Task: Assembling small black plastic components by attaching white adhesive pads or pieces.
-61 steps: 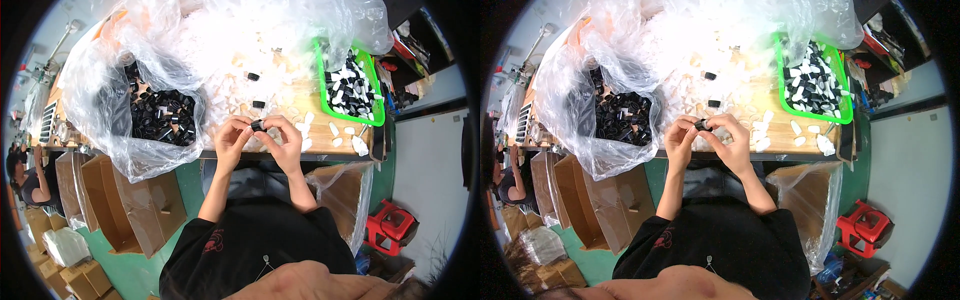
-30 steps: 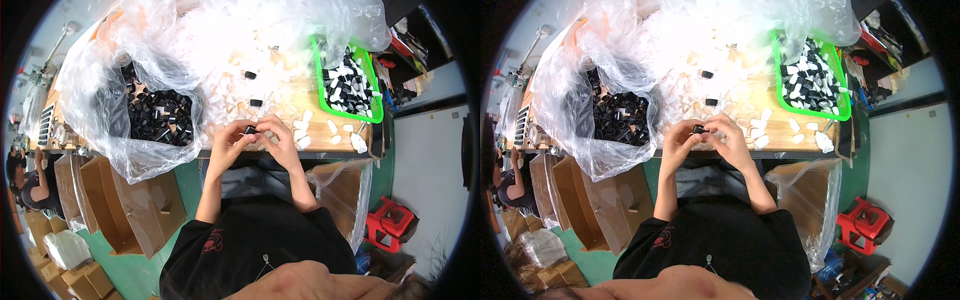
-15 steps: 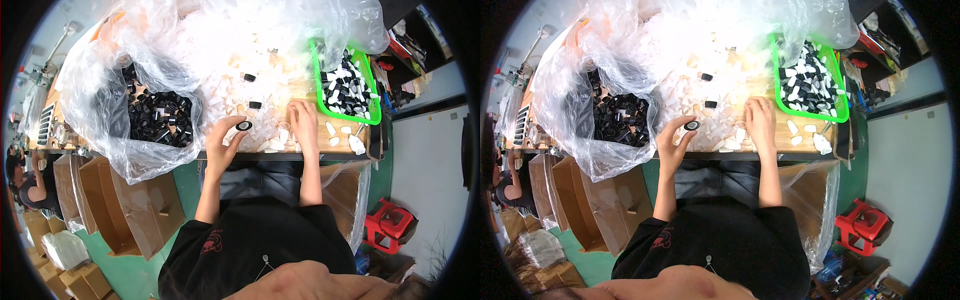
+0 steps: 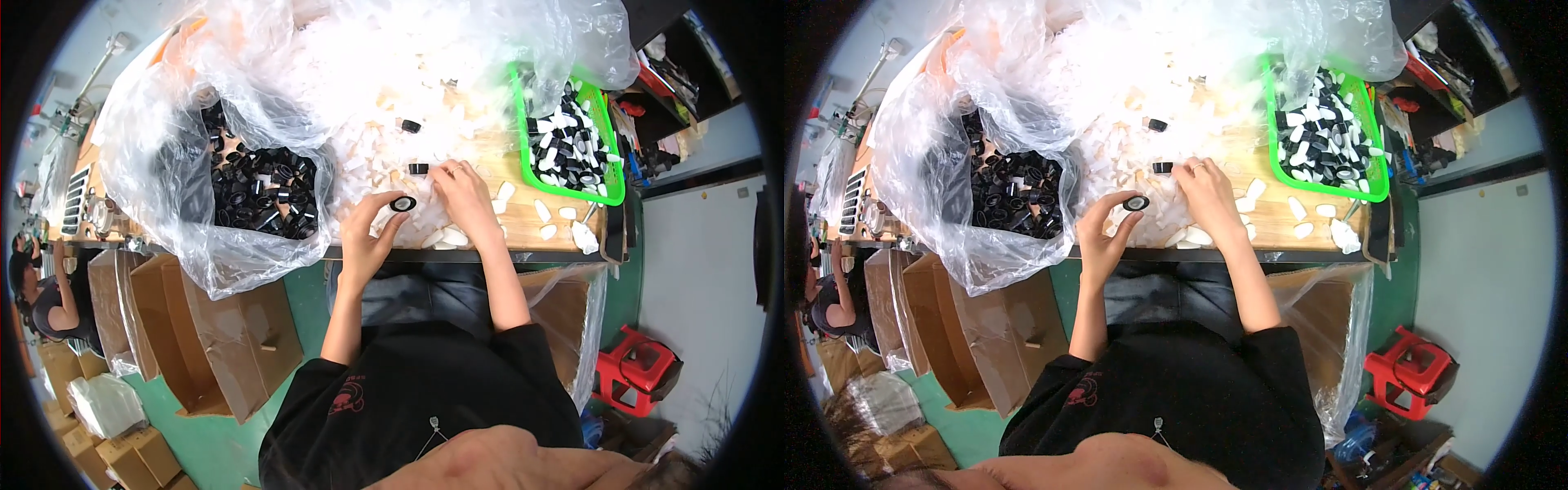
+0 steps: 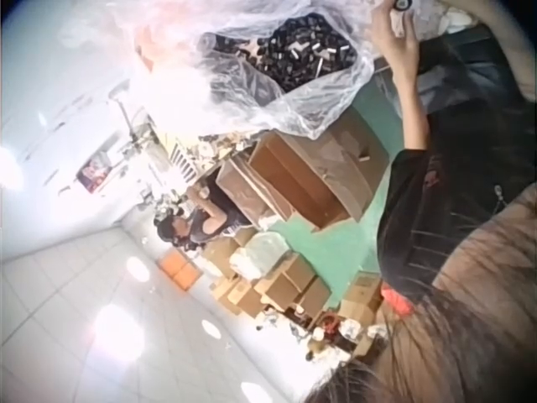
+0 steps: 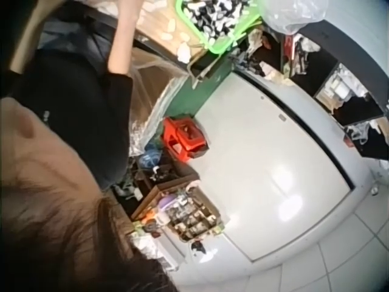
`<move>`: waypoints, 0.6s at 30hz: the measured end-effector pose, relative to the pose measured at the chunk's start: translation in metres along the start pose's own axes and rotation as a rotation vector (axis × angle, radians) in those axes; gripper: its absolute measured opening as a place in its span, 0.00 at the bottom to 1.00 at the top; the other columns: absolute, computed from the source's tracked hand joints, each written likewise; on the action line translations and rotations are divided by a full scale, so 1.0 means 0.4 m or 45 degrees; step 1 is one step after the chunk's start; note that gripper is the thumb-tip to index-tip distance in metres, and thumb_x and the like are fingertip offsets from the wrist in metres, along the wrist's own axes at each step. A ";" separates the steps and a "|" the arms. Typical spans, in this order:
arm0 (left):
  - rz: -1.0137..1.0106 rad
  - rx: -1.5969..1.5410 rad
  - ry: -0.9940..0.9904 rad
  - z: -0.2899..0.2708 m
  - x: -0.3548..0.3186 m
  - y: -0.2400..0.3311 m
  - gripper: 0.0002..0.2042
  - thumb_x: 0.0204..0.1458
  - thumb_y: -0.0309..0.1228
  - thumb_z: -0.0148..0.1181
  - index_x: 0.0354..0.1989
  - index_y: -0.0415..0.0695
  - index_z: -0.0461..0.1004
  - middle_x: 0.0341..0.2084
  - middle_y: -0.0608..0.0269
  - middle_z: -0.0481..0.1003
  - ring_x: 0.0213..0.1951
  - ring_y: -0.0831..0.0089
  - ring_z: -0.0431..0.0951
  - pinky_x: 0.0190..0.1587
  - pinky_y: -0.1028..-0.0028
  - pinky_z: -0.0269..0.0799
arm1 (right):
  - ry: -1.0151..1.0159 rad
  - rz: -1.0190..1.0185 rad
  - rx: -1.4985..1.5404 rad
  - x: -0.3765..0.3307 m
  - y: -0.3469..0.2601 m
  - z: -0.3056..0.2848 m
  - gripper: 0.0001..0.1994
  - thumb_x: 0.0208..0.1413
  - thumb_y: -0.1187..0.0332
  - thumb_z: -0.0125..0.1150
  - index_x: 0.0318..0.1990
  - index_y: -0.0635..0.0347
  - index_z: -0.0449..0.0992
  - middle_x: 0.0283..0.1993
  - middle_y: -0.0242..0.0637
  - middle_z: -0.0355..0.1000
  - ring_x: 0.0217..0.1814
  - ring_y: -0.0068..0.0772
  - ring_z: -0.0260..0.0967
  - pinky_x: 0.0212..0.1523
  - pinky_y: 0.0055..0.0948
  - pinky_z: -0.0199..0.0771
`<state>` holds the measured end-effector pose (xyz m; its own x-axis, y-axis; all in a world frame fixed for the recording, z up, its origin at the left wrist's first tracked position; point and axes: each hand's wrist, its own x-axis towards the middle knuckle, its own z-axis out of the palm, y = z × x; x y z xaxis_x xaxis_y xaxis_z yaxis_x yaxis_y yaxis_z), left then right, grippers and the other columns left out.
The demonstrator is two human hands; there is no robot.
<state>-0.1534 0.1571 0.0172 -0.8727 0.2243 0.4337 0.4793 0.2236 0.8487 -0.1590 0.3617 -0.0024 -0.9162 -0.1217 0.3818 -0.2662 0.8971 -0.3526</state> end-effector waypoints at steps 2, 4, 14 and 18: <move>0.019 0.017 -0.012 0.003 0.000 -0.002 0.14 0.46 0.20 0.68 0.43 0.38 0.79 0.37 0.57 0.81 0.41 0.67 0.81 0.46 0.73 0.72 | 0.034 0.041 -0.051 0.000 0.005 0.004 0.11 0.45 0.82 0.61 0.38 0.60 0.77 0.40 0.38 0.72 0.44 0.44 0.70 0.43 0.40 0.74; 0.038 0.037 -0.021 0.002 0.000 -0.001 0.14 0.46 0.20 0.68 0.43 0.38 0.79 0.37 0.56 0.81 0.41 0.66 0.81 0.46 0.72 0.72 | 0.180 0.038 -0.043 -0.002 0.010 0.004 0.10 0.49 0.81 0.61 0.39 0.58 0.78 0.39 0.38 0.73 0.37 0.42 0.72 0.39 0.35 0.75; 0.080 0.007 -0.047 0.004 -0.001 0.016 0.15 0.45 0.20 0.68 0.44 0.39 0.79 0.38 0.55 0.81 0.40 0.63 0.81 0.43 0.71 0.73 | 0.393 -0.290 0.690 -0.028 -0.117 -0.104 0.11 0.45 0.79 0.71 0.36 0.61 0.77 0.38 0.37 0.78 0.35 0.37 0.75 0.35 0.30 0.76; 0.131 0.034 -0.059 0.005 0.003 0.029 0.16 0.44 0.19 0.68 0.44 0.39 0.79 0.37 0.55 0.80 0.39 0.62 0.81 0.42 0.71 0.74 | 0.397 -0.331 0.588 -0.029 -0.117 -0.105 0.11 0.44 0.79 0.71 0.36 0.61 0.76 0.38 0.36 0.78 0.35 0.38 0.75 0.35 0.30 0.76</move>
<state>-0.1485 0.1621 0.0268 -0.8137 0.2906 0.5034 0.5692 0.2224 0.7915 -0.1233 0.3391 0.0457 -0.6918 -0.1190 0.7122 -0.6352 0.5694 -0.5218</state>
